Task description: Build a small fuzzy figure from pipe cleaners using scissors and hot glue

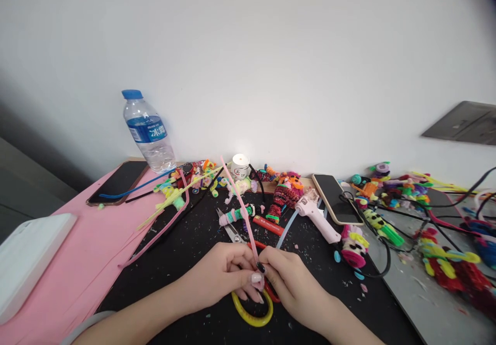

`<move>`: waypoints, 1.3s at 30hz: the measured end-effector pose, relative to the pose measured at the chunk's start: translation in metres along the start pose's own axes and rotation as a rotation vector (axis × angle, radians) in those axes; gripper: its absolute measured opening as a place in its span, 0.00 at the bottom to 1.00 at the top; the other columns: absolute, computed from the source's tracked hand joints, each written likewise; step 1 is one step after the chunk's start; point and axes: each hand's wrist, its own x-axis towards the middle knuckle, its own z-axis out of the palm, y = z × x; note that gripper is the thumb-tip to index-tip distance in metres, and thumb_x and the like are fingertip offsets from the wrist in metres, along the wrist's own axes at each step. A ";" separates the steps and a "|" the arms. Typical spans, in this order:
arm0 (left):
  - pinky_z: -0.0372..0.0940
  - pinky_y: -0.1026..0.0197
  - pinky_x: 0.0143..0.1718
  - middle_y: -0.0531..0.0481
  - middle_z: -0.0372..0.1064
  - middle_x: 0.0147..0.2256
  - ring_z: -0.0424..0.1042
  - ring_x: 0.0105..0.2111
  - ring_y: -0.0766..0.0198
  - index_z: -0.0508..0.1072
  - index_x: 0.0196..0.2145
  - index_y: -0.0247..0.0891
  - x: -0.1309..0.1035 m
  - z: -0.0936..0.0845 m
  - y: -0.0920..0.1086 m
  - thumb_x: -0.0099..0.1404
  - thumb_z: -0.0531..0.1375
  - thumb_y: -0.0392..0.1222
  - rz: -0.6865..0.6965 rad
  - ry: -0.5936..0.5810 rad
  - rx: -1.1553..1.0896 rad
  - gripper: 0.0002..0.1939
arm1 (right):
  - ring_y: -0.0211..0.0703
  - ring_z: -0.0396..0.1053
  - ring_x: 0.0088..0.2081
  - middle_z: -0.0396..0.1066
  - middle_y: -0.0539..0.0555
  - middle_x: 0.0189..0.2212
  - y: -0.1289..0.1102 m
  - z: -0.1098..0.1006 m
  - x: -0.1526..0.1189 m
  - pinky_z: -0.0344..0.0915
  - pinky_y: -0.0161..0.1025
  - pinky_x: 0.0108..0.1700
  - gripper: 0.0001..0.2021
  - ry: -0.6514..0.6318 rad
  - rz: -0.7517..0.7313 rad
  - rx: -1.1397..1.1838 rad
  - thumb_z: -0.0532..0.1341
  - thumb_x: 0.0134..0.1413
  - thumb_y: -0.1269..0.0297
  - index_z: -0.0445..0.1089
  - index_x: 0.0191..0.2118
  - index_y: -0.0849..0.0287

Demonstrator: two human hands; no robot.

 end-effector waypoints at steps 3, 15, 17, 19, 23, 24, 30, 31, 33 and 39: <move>0.68 0.64 0.29 0.51 0.73 0.29 0.77 0.28 0.60 0.66 0.35 0.34 -0.001 0.000 -0.001 0.57 0.63 0.39 0.031 -0.010 -0.066 0.10 | 0.34 0.55 0.24 0.58 0.47 0.23 -0.001 0.000 -0.001 0.55 0.31 0.28 0.11 -0.015 -0.020 -0.001 0.46 0.64 0.68 0.53 0.28 0.57; 0.67 0.66 0.27 0.54 0.71 0.24 0.76 0.26 0.63 0.61 0.32 0.36 0.001 0.003 -0.003 0.59 0.61 0.37 0.102 0.015 -0.017 0.09 | 0.34 0.55 0.23 0.57 0.46 0.23 -0.002 0.003 -0.001 0.55 0.31 0.27 0.10 0.024 -0.003 -0.025 0.46 0.63 0.69 0.53 0.28 0.56; 0.67 0.67 0.27 0.54 0.71 0.24 0.76 0.26 0.64 0.61 0.32 0.36 0.000 0.004 -0.002 0.59 0.61 0.37 0.106 0.020 -0.022 0.09 | 0.35 0.55 0.23 0.57 0.46 0.22 -0.002 0.004 0.000 0.54 0.31 0.27 0.10 0.032 0.000 -0.023 0.46 0.63 0.69 0.53 0.28 0.56; 0.66 0.67 0.26 0.53 0.72 0.25 0.76 0.26 0.65 0.61 0.32 0.36 -0.001 0.004 -0.002 0.60 0.60 0.38 0.116 0.027 -0.028 0.09 | 0.35 0.56 0.23 0.58 0.47 0.23 -0.002 0.004 0.000 0.54 0.31 0.27 0.10 0.034 0.003 -0.008 0.46 0.63 0.68 0.53 0.28 0.56; 0.66 0.67 0.26 0.52 0.72 0.26 0.76 0.26 0.64 0.62 0.32 0.36 0.000 0.003 -0.004 0.60 0.60 0.39 0.123 0.044 -0.027 0.09 | 0.34 0.56 0.23 0.58 0.47 0.23 -0.001 0.005 0.000 0.54 0.31 0.27 0.11 0.063 0.006 0.017 0.46 0.63 0.68 0.52 0.28 0.56; 0.66 0.67 0.26 0.52 0.73 0.26 0.76 0.26 0.64 0.62 0.32 0.36 0.001 0.003 -0.005 0.60 0.60 0.39 0.119 0.048 -0.028 0.09 | 0.34 0.56 0.23 0.57 0.46 0.23 -0.001 0.006 0.000 0.54 0.31 0.26 0.11 0.073 0.007 0.019 0.46 0.63 0.68 0.52 0.28 0.56; 0.65 0.66 0.25 0.50 0.74 0.25 0.77 0.26 0.62 0.61 0.30 0.36 0.000 0.001 -0.002 0.59 0.62 0.41 0.098 0.097 -0.038 0.11 | 0.35 0.56 0.23 0.56 0.46 0.22 0.001 0.007 0.000 0.54 0.32 0.26 0.11 0.104 0.041 0.007 0.45 0.63 0.68 0.52 0.28 0.56; 0.65 0.66 0.25 0.50 0.74 0.25 0.77 0.26 0.62 0.61 0.30 0.36 0.000 0.001 -0.001 0.58 0.62 0.41 0.096 0.101 -0.038 0.11 | 0.35 0.56 0.23 0.56 0.46 0.23 0.001 0.006 0.000 0.54 0.32 0.26 0.11 0.107 0.045 0.007 0.45 0.63 0.69 0.52 0.28 0.56; 0.65 0.66 0.26 0.50 0.75 0.25 0.77 0.27 0.62 0.61 0.30 0.36 -0.001 0.002 0.000 0.57 0.63 0.41 0.096 0.101 -0.040 0.12 | 0.35 0.57 0.23 0.57 0.47 0.23 0.001 0.006 0.001 0.55 0.32 0.26 0.11 0.110 0.049 0.012 0.45 0.63 0.69 0.52 0.28 0.56; 0.66 0.63 0.28 0.49 0.74 0.26 0.75 0.29 0.61 0.62 0.28 0.35 0.000 0.004 0.001 0.55 0.64 0.40 0.123 0.126 0.004 0.12 | 0.34 0.57 0.23 0.57 0.46 0.22 0.001 0.008 0.000 0.55 0.31 0.26 0.11 0.134 0.029 -0.009 0.46 0.62 0.69 0.52 0.27 0.56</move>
